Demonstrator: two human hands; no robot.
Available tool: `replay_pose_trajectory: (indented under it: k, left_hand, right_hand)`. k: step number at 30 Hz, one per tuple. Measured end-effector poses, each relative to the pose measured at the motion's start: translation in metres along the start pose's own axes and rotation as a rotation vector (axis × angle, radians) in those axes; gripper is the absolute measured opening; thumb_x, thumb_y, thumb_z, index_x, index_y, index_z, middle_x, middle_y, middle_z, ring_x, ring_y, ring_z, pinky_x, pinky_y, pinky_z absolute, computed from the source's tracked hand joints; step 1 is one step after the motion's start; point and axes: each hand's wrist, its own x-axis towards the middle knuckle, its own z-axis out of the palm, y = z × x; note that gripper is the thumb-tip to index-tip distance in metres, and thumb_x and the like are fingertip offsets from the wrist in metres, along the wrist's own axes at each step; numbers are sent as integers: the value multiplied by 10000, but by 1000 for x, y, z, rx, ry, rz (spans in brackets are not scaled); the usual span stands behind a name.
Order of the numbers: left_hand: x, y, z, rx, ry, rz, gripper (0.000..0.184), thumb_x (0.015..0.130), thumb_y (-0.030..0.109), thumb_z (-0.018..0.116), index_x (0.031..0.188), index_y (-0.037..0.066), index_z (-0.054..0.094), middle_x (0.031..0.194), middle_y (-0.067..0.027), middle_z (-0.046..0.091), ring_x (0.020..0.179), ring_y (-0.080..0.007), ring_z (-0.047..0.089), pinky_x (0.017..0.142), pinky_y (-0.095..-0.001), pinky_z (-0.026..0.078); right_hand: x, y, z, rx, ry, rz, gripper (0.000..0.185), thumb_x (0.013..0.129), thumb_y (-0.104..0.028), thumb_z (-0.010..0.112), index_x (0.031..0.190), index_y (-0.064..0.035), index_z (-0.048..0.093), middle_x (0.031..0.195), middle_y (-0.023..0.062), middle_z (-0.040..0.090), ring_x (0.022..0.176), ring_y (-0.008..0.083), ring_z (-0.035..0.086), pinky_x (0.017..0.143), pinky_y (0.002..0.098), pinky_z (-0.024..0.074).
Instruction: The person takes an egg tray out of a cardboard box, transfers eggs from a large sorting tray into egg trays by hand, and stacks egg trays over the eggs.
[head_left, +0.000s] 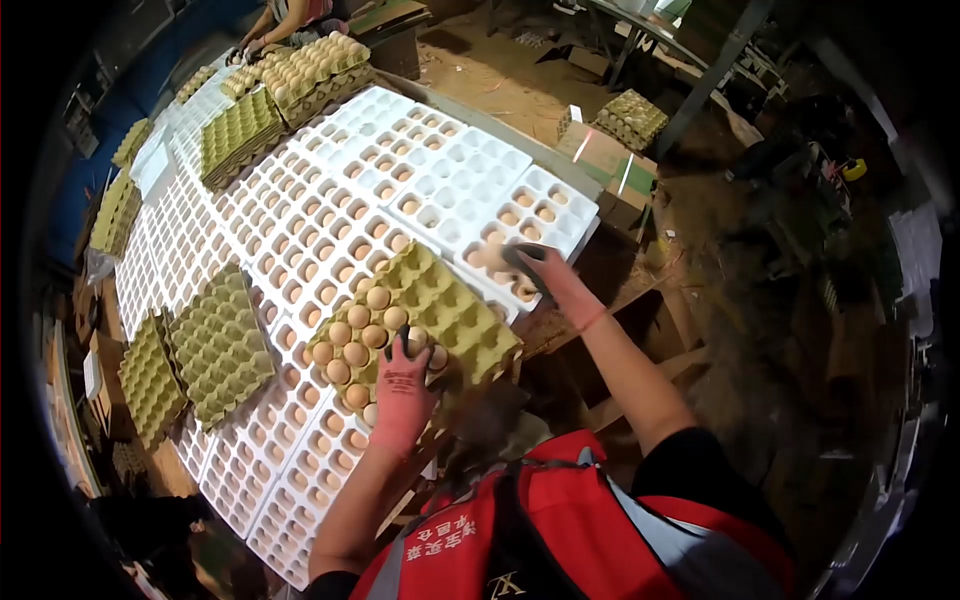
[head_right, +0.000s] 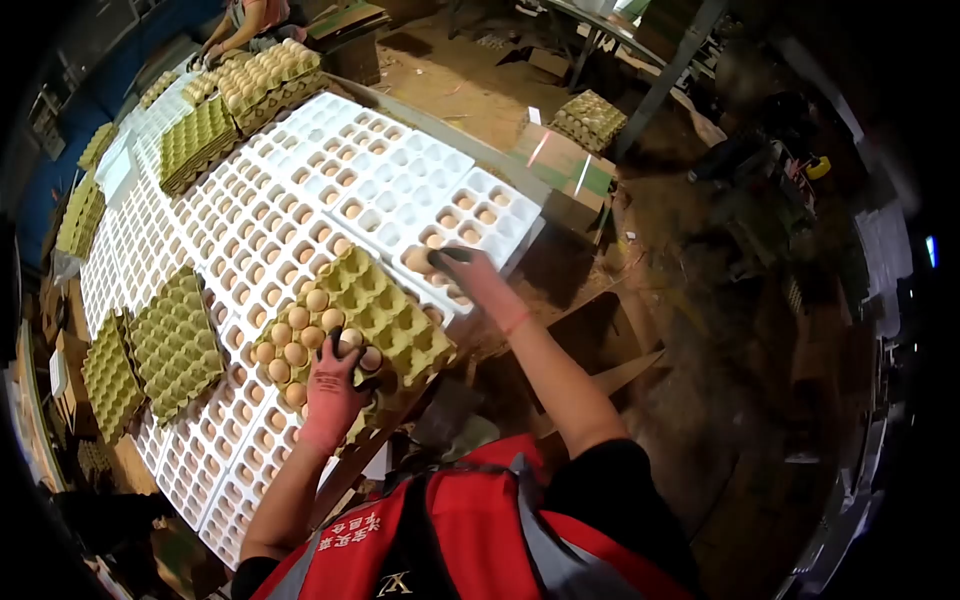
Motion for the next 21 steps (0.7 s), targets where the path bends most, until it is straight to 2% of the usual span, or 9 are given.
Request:
replay_pose_trajectory:
  k: [2, 3, 8, 11, 15, 16, 18, 19, 21]
  left_hand:
    - [12, -6, 22, 346, -72, 60, 507, 642, 238, 815, 1109, 118, 657, 1370, -177, 448, 1161, -421, 472, 991, -457, 428]
    - [19, -1, 20, 415, -130, 53, 504, 647, 244, 809, 1112, 121, 656, 1361, -177, 453, 1171, -431, 460, 996, -454, 422]
    - [29, -3, 29, 412, -73, 79, 415, 643, 231, 811, 1024, 119, 692, 1329, -137, 486, 1157, -415, 467, 951, -441, 455]
    - [38, 16, -5, -5, 7, -153, 416, 574, 217, 850, 946, 87, 713, 1279, -185, 530, 1086, -378, 551, 912, -423, 487]
    - [72, 30, -8, -1282, -191, -639, 328, 898, 243, 677, 1069, -35, 641, 1019, -45, 643, 727, -80, 593, 626, -203, 476]
    - [83, 58, -7, -1380, -299, -316, 343, 969, 237, 554, 1183, -31, 560, 942, -39, 615, 674, -36, 545, 574, -178, 446]
    - [137, 41, 57, -2235, -913, -443, 426, 967, 269, 560, 1285, -7, 499, 1018, -59, 632, 655, -61, 543, 554, -207, 456]
    - [149, 102, 44, -1745, -522, -354, 439, 956, 279, 581, 1292, 1, 525, 991, -44, 656, 641, -71, 541, 550, -218, 460]
    - [201, 157, 63, -1158, -354, -369, 421, 906, 347, 667, 1166, 16, 650, 893, -24, 676, 711, -69, 574, 608, -200, 434]
  right_hand:
    - [-10, 9, -35, -837, 396, -36, 465, 798, -426, 735, 1129, -102, 692, 1188, 128, 607, 1060, 266, 638, 896, 366, 511]
    - [-10, 11, -48, -968, 338, 36, 550, 755, -496, 719, 1169, -136, 676, 1299, 167, 515, 1140, 322, 574, 978, 408, 459]
    - [15, 24, -82, -899, 306, -15, 491, 847, -431, 634, 1264, -171, 617, 1319, 177, 512, 1158, 324, 572, 995, 410, 454]
    - [33, 20, -105, -1023, 62, 26, 472, 887, -399, 599, 1304, -178, 583, 1341, 174, 507, 1179, 331, 562, 997, 409, 454]
    - [67, 29, -134, -800, 311, -310, 363, 912, -248, 599, 1239, -94, 586, 1233, 184, 551, 1139, 357, 546, 957, 430, 465]
    - [75, 49, -139, -898, 259, -424, 341, 900, -202, 608, 1221, -89, 588, 1217, 186, 549, 1125, 363, 539, 955, 436, 461]
    - [77, 67, -148, -953, 224, -549, 342, 874, -149, 630, 1207, -84, 587, 1207, 183, 545, 1128, 369, 524, 974, 440, 447]
    - [70, 61, -151, -837, 293, -501, 332, 869, -125, 625, 1197, -89, 595, 1193, 180, 552, 1141, 370, 515, 981, 432, 445]
    - [68, 76, -168, -690, 534, -476, 328, 865, -97, 614, 1192, -89, 600, 1186, 180, 561, 1124, 374, 530, 973, 419, 452]
